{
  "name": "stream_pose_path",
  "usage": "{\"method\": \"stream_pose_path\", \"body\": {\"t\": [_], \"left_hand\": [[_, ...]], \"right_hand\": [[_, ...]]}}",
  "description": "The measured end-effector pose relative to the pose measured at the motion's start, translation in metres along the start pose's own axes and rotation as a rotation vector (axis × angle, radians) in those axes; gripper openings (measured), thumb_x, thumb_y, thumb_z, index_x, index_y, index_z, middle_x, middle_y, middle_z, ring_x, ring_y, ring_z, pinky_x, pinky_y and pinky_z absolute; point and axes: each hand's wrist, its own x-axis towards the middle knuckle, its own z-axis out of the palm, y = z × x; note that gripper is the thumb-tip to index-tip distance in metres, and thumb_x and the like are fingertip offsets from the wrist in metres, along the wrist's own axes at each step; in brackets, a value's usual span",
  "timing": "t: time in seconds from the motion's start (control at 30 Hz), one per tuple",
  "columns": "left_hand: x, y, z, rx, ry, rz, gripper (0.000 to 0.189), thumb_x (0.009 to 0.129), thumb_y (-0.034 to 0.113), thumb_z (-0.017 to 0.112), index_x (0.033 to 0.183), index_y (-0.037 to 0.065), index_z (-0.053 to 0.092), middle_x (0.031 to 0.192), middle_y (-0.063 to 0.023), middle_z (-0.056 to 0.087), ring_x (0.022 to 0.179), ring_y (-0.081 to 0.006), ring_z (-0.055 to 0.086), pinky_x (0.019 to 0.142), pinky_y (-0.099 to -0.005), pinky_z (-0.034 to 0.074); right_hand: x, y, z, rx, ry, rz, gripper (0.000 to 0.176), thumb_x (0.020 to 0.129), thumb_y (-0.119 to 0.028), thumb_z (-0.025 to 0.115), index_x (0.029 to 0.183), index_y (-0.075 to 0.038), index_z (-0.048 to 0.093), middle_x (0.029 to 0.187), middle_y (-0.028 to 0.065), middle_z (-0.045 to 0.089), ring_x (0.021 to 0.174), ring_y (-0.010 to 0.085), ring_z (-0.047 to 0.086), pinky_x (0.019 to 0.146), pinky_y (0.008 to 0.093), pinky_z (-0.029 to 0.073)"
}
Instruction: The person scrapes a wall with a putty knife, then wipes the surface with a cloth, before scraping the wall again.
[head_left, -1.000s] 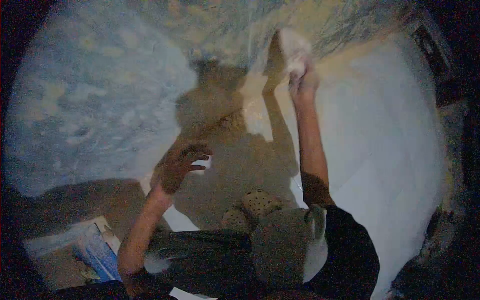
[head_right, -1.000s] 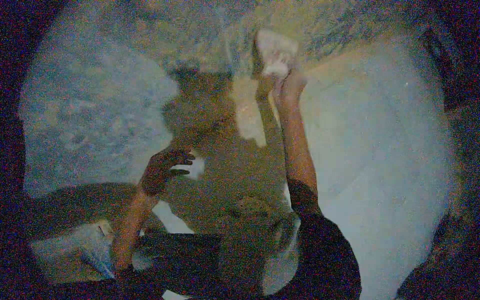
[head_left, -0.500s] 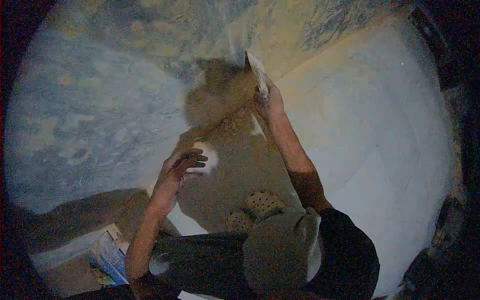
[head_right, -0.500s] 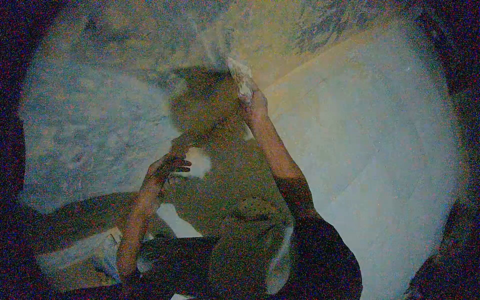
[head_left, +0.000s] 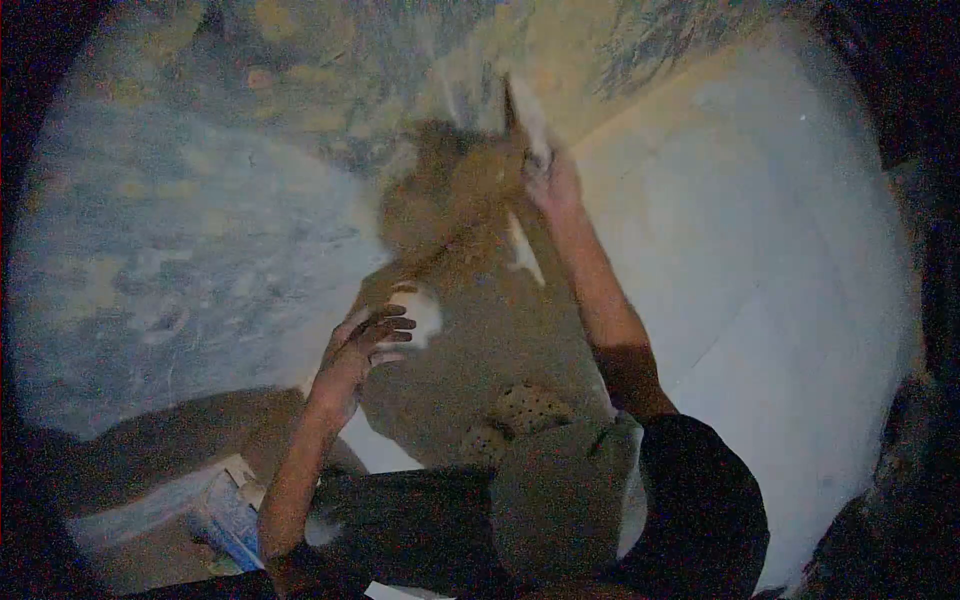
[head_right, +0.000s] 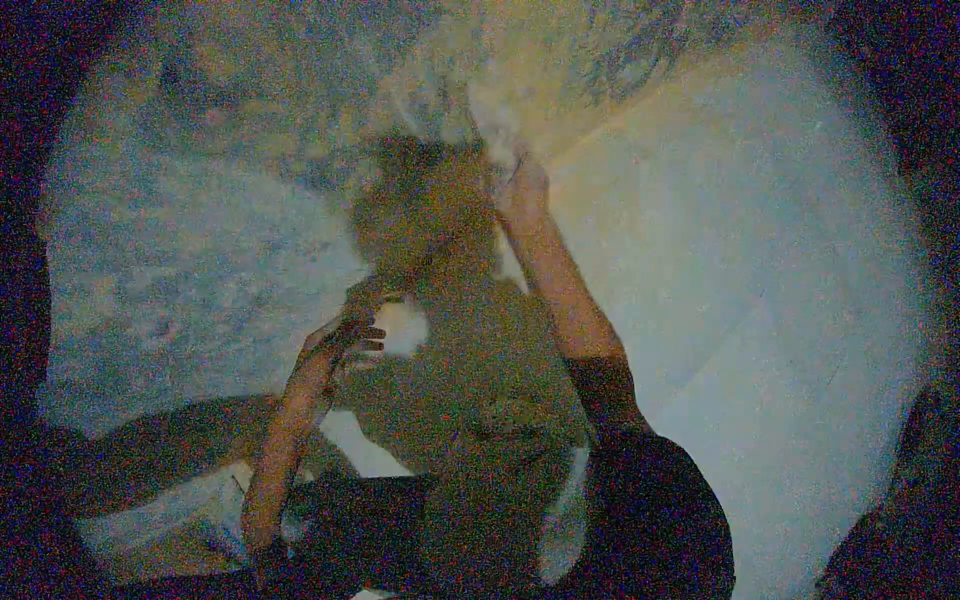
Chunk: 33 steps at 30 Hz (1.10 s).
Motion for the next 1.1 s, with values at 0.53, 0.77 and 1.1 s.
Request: {"method": "stream_pose_path", "body": {"t": [0.53, 0.77, 1.1], "left_hand": [[0.002, -0.008, -0.004, -0.074, -0.040, 0.062, 0.043, 0.087, 0.033, 0.054, 0.117, 0.001, 0.052, 0.111, -0.0133, 0.059, 0.101, -0.0213, 0.058, 0.086, -0.0360, 0.047], [-0.001, 0.007, 0.009, -0.045, -0.005, 0.044, 0.039, 0.089, 0.030, 0.054, 0.116, 0.001, 0.053, 0.108, -0.0127, 0.060, 0.099, -0.0213, 0.059, 0.086, -0.0351, 0.047], [-0.002, -0.007, -0.005, -0.084, -0.028, 0.087, 0.040, 0.089, 0.029, 0.053, 0.116, 0.000, 0.051, 0.108, -0.0146, 0.060, 0.097, -0.0229, 0.060, 0.083, -0.0356, 0.050]], "right_hand": [[-0.071, -0.047, 0.015, 0.646, -0.053, 0.793, 0.032, 0.095, -0.028, 0.042, 0.118, -0.008, 0.051, 0.091, 0.0042, 0.059, 0.067, 0.0137, 0.056, 0.060, 0.0263, 0.051], [-0.072, -0.128, 0.029, 0.780, 0.197, 0.797, 0.027, 0.095, -0.027, 0.045, 0.112, -0.008, 0.053, 0.072, 0.0001, 0.053, 0.056, 0.0105, 0.051, 0.043, 0.0228, 0.042], [-0.052, -0.044, 0.010, 0.589, 0.065, 0.734, 0.027, 0.093, -0.027, 0.050, 0.112, -0.007, 0.053, 0.080, 0.0061, 0.059, 0.065, 0.0177, 0.056, 0.057, 0.0313, 0.048]]}}
